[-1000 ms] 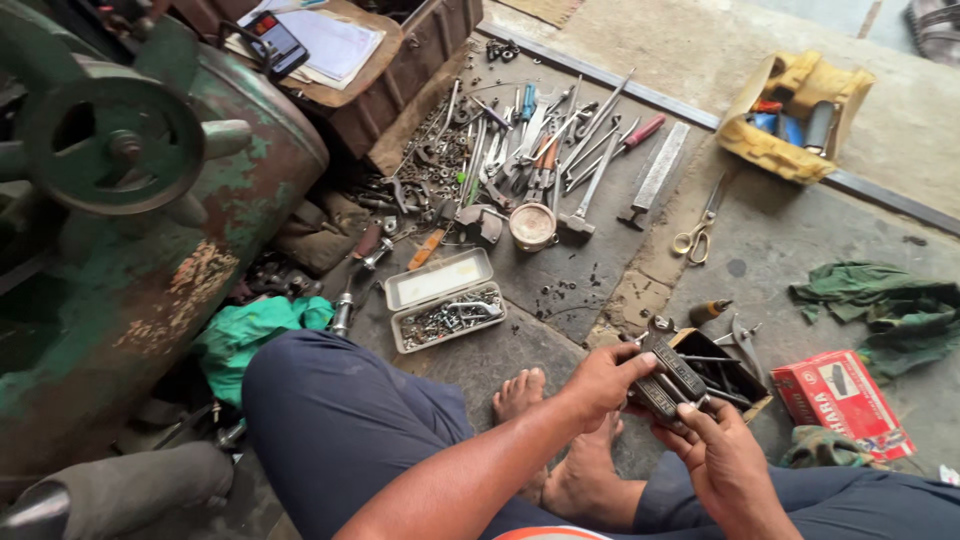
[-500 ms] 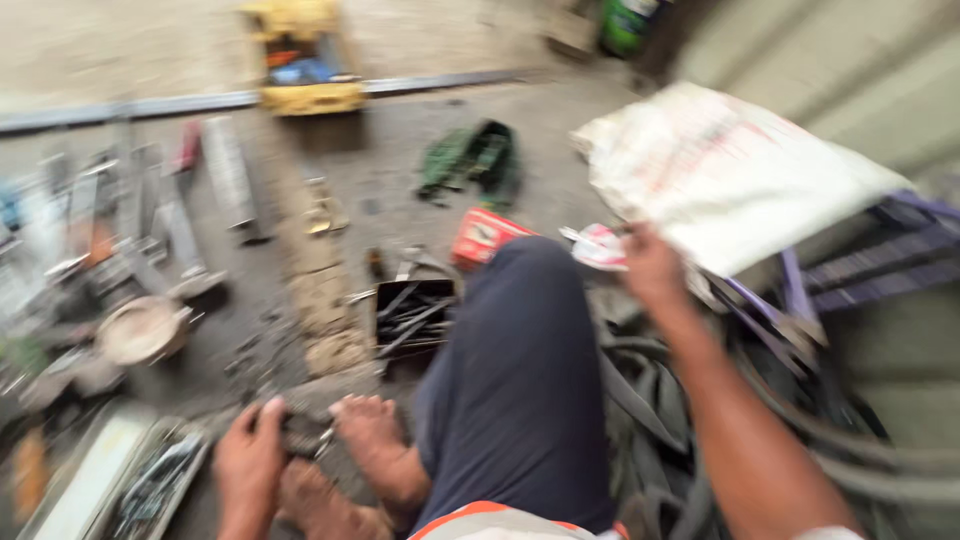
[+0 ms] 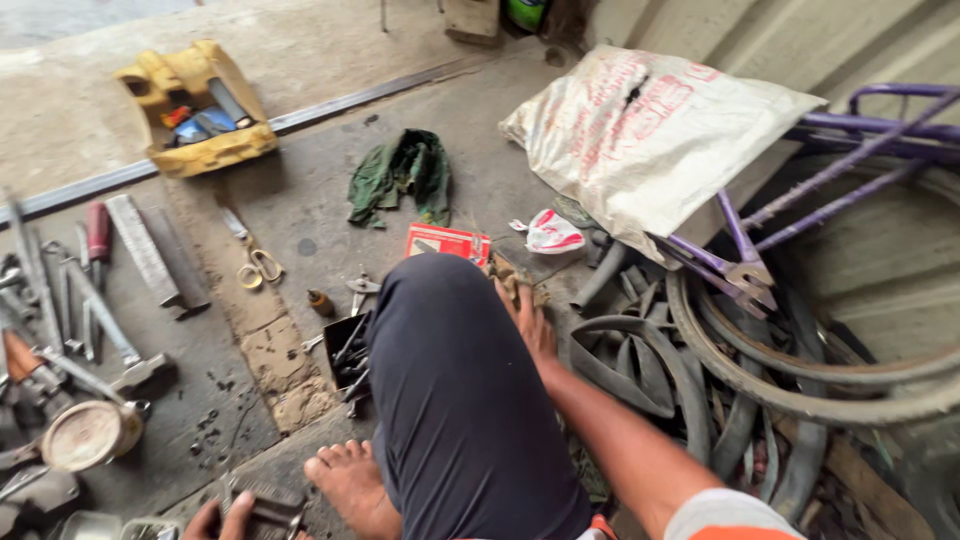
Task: The person sits on the floor and uses a wrench and screwdriver to tighten and adjust a small metal mechanical component. They repeatedly rotate the wrench and manipulate the part with their hands, occasionally picking up and setting down tools.
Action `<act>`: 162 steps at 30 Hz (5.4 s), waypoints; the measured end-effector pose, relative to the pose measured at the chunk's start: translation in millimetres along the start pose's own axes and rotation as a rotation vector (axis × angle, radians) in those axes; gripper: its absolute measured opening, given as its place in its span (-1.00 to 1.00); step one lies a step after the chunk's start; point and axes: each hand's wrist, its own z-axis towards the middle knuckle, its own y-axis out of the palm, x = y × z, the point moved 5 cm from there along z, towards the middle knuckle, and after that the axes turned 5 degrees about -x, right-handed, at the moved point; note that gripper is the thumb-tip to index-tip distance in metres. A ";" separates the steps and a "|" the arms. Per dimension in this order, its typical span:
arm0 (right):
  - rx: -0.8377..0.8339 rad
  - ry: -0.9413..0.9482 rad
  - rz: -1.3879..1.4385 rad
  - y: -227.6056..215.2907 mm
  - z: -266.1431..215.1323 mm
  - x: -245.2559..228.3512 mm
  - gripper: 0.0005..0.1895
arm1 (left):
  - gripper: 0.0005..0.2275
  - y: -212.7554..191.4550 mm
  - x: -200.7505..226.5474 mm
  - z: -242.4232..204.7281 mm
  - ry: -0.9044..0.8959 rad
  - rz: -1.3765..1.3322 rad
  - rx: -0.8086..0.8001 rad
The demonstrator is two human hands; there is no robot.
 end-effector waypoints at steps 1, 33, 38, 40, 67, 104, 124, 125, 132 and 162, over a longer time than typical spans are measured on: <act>0.102 -0.026 0.018 -22.4 16.9 2.6 -0.60 | -0.67 3.9 19.5 -7.8 0.047 -0.025 -0.014; -0.488 -0.632 0.914 -69.4 -73.5 -318.5 -0.70 | -0.71 12.4 203.4 -181.0 0.401 0.131 0.065; -0.318 -0.464 1.146 -57.1 -29.1 -299.1 -0.75 | -0.69 10.7 196.5 -179.9 0.231 0.197 0.038; -0.389 -0.242 1.177 -65.1 -5.5 -285.8 -0.86 | -0.69 6.2 191.3 -178.2 0.249 0.182 0.049; -0.697 -0.530 0.251 -11.8 -73.4 -284.5 -0.65 | -0.72 -46.2 79.0 -108.9 0.009 -0.335 0.384; -0.439 -0.773 0.603 -73.4 -77.4 -312.2 -0.59 | -0.73 -23.7 168.8 -168.4 0.344 0.307 0.359; -0.399 -0.990 0.540 -59.2 -102.8 -321.3 -0.51 | -0.48 -6.5 107.0 -112.6 0.491 0.201 0.138; -0.488 -0.907 0.507 -52.6 -101.6 -323.0 -0.53 | -0.51 -7.5 105.0 -111.7 0.685 0.195 0.213; -0.764 -0.701 0.381 -21.7 -93.8 -354.7 -0.63 | -0.46 18.6 49.3 -65.9 -0.010 -0.703 -0.008; -0.580 -0.818 0.060 256.1 7.8 -438.4 -0.81 | -0.42 -22.5 5.2 -33.1 -0.199 -1.395 0.149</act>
